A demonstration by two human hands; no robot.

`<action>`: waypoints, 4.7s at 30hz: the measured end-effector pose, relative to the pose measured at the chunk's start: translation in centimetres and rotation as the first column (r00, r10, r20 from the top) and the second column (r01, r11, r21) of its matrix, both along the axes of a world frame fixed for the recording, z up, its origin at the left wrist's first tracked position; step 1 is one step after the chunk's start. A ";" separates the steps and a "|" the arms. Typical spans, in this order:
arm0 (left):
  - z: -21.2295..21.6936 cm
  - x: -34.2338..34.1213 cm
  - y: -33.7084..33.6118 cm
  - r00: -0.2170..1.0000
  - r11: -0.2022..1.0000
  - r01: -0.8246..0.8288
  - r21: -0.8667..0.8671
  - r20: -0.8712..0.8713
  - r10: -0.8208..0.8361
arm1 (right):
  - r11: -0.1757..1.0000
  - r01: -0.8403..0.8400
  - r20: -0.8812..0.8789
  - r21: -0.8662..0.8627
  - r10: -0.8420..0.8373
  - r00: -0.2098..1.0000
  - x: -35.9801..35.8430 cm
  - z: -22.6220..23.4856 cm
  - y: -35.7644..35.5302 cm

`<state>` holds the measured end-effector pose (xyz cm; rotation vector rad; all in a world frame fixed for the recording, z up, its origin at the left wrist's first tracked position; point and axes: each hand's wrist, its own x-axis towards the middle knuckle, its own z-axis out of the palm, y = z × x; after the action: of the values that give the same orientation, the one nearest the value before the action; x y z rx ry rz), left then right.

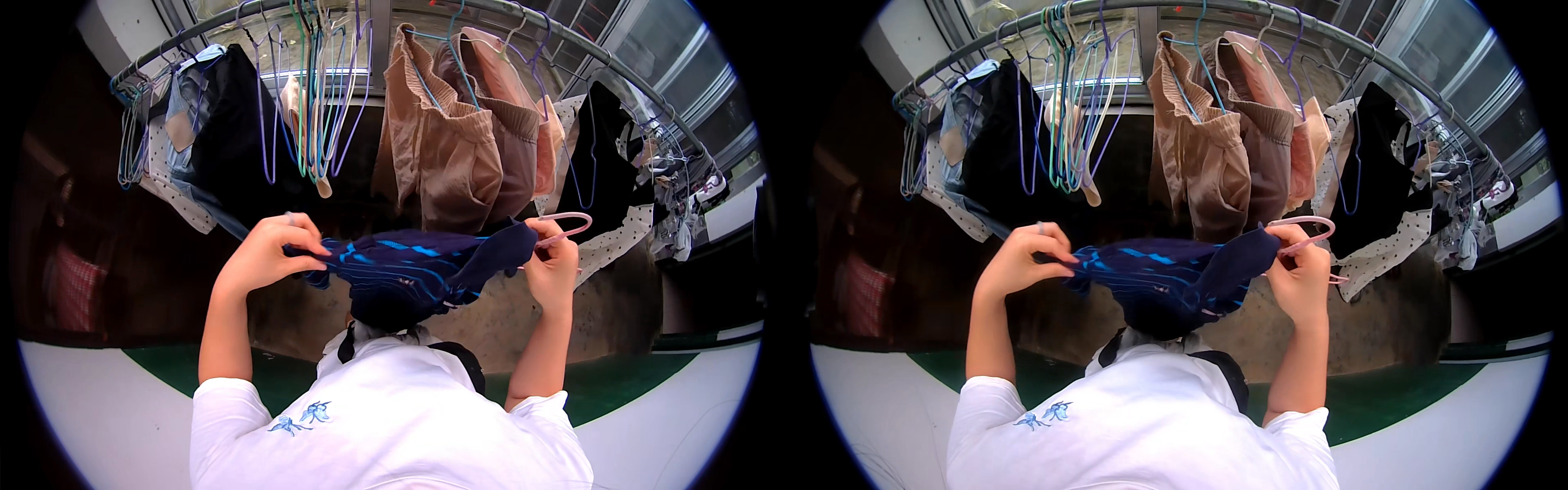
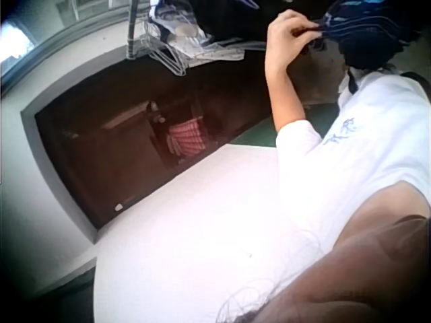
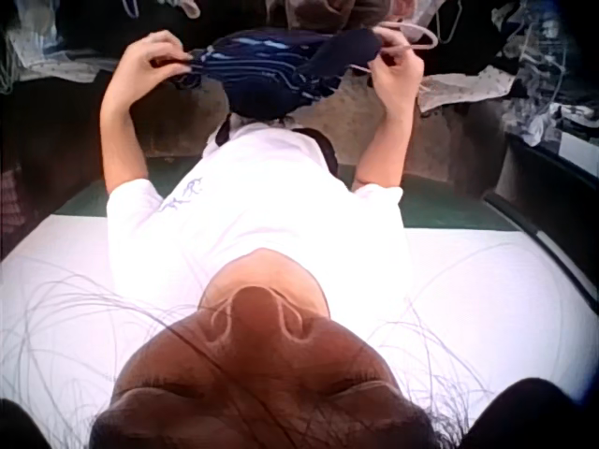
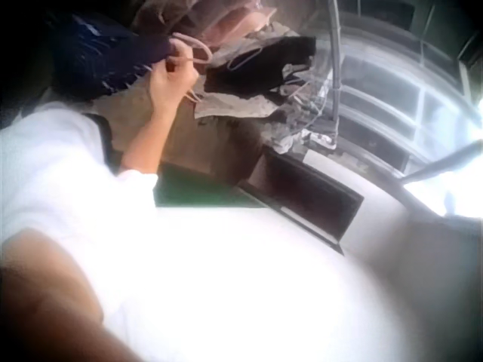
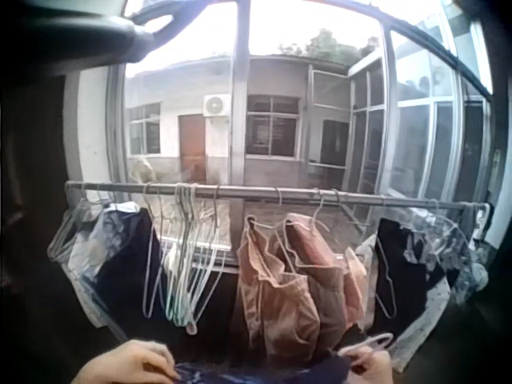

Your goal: The person removes wet clothes from a top-loading washing machine, including pants, a striped shirt, and a polka-dot dress. They walk to a balcony area and hang each item on a clothes hanger, placing them on a drying rack.

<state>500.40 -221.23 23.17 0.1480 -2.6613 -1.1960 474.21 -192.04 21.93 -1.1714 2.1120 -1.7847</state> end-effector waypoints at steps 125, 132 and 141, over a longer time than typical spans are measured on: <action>3.7 -3.8 2.8 0.882 0.977 -0.027 -0.210 -0.465 -0.075 | 0.969 0.142 -0.679 0.201 0.034 0.733 8.4 9.3 -0.3; 3.2 -7.9 1.1 0.919 0.931 0.360 0.060 -0.194 -0.343 | 0.924 0.352 -0.544 0.148 -0.221 0.810 6.7 10.8 4.8; 1.9 -12.8 3.7 0.888 0.839 0.459 0.292 -0.173 -0.425 | 0.875 0.468 -0.428 0.126 -0.377 0.821 5.4 12.9 11.8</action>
<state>487.60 -217.56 25.10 -0.4976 -2.4569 -1.7264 479.61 -180.21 34.81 -1.1331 2.9261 -1.4755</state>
